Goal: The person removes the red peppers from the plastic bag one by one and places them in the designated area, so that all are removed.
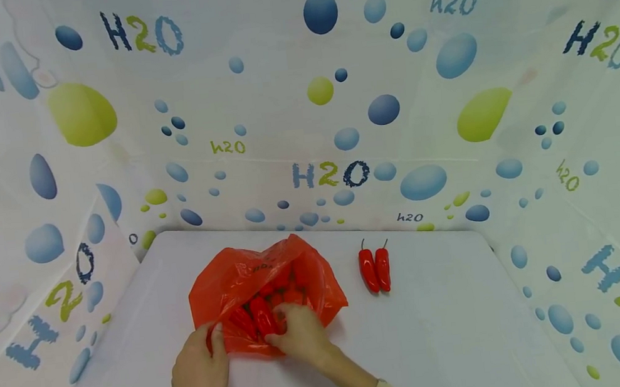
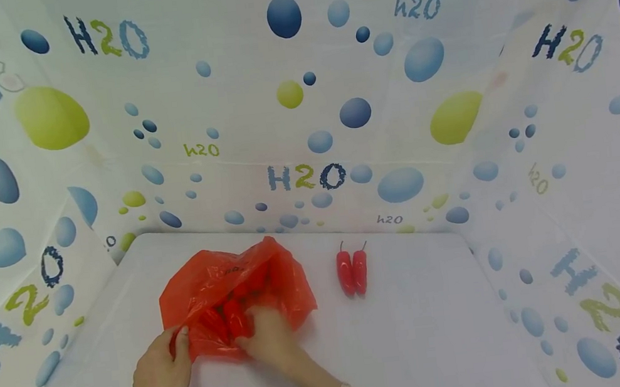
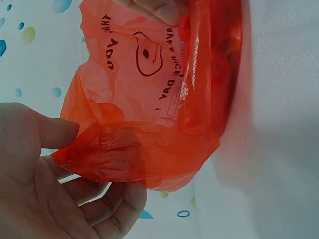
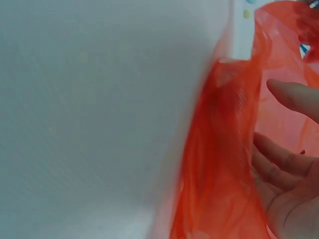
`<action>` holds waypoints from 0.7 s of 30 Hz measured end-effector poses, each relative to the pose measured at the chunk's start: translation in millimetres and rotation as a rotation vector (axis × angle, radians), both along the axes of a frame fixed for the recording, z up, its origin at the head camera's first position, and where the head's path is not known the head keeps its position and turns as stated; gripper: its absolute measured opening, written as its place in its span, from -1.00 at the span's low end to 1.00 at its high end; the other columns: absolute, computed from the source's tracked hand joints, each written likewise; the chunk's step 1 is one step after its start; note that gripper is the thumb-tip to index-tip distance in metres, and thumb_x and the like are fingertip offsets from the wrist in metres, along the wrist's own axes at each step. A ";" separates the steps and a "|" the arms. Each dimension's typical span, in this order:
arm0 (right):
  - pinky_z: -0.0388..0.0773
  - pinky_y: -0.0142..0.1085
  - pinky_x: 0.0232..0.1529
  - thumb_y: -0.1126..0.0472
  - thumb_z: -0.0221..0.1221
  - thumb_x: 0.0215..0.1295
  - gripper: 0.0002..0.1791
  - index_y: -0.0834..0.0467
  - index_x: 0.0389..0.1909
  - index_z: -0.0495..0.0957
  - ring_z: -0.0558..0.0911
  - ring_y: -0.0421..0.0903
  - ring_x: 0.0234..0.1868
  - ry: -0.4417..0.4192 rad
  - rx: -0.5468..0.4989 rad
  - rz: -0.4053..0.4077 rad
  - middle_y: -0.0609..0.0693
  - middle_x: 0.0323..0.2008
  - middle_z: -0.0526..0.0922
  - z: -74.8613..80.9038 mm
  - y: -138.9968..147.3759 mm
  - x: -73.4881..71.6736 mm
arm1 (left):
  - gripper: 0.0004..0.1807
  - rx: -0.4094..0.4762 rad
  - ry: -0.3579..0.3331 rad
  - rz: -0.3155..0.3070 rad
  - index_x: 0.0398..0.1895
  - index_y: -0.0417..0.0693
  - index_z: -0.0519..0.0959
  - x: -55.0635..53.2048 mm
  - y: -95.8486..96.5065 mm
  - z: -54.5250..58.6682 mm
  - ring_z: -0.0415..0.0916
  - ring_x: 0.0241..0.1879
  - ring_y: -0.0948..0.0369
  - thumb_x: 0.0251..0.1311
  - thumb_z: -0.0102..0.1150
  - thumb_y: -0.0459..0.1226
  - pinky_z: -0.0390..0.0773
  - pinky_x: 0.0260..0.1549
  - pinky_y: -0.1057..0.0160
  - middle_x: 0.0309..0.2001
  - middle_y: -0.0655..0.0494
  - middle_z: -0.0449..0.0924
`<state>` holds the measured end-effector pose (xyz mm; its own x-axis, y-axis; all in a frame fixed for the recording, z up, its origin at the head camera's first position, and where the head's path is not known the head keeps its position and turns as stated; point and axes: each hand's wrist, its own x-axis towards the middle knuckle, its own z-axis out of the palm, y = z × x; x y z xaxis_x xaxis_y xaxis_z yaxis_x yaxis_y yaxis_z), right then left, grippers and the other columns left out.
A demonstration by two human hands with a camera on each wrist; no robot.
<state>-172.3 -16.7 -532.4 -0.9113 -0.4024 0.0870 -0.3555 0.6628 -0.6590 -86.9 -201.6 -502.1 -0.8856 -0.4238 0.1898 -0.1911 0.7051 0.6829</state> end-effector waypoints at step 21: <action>0.46 -0.39 -0.47 0.16 0.51 0.13 -0.71 0.19 -0.22 0.66 0.47 -0.24 -0.49 0.096 0.074 -0.025 -0.15 -0.52 0.58 -15.9 -8.0 1.5 | -0.60 0.004 -0.016 0.006 0.10 -0.26 0.65 0.7 -1.9 -1.2 0.62 0.03 -0.34 0.59 -0.02 -0.12 0.53 -0.03 -0.40 0.04 -0.29 0.69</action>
